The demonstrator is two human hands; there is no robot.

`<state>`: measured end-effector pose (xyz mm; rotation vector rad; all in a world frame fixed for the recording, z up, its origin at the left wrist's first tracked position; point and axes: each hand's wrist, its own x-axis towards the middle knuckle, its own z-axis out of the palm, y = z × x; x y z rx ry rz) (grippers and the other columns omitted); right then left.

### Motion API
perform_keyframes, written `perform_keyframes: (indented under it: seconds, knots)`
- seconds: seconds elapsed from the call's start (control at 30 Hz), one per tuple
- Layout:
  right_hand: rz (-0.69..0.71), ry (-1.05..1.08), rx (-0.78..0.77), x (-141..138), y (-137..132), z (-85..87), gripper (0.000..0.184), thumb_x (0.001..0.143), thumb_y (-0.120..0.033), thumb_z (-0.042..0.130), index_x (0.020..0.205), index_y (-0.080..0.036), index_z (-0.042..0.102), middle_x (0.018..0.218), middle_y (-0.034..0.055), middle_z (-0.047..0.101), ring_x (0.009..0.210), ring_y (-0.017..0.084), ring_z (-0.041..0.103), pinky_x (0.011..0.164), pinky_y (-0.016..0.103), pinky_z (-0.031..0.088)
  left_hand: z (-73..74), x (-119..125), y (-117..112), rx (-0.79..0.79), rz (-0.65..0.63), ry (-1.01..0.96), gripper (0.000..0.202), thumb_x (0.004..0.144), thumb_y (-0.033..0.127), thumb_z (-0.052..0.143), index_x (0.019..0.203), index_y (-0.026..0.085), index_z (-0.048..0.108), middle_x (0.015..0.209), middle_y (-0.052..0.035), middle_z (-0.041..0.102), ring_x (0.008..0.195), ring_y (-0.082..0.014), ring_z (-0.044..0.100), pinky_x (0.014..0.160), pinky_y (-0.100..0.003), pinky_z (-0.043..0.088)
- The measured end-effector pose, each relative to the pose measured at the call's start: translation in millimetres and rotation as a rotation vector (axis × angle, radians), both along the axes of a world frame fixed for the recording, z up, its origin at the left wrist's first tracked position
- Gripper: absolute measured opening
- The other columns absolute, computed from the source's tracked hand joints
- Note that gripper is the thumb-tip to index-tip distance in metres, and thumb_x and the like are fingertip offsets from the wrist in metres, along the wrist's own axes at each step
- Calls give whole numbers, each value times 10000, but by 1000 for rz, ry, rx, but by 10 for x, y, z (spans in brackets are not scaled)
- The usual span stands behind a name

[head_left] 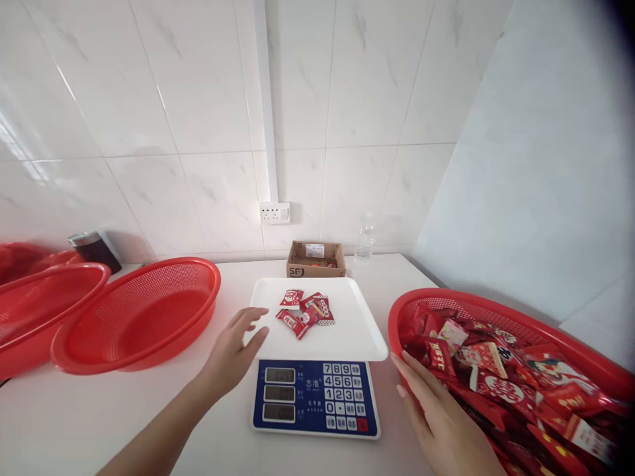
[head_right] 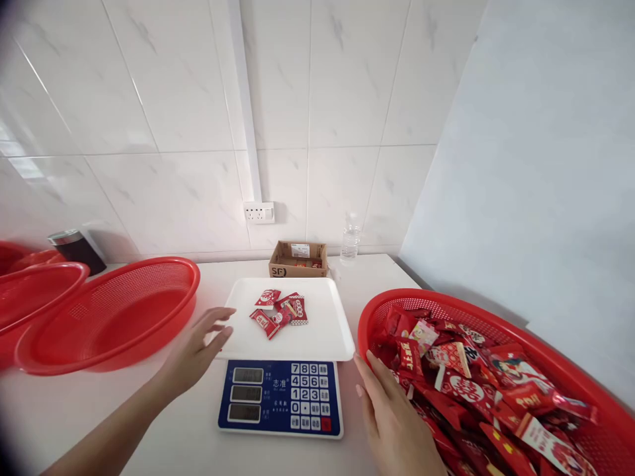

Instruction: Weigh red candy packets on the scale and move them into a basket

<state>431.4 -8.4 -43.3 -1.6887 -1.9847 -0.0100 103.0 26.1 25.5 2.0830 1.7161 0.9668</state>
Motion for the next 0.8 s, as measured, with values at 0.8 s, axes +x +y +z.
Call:
perform_keyframes:
  seconds: [0.8]
  knots:
    - [-70, -88, -66, -1, 12, 45, 485, 890, -459, 367, 1271, -210, 536, 1357, 84, 510, 1214, 254, 506, 892, 397, 528, 52, -4, 881, -236, -528, 390, 252, 823, 349, 529, 1048, 248, 582, 1349, -62, 475, 1227, -263, 444, 954, -366, 399]
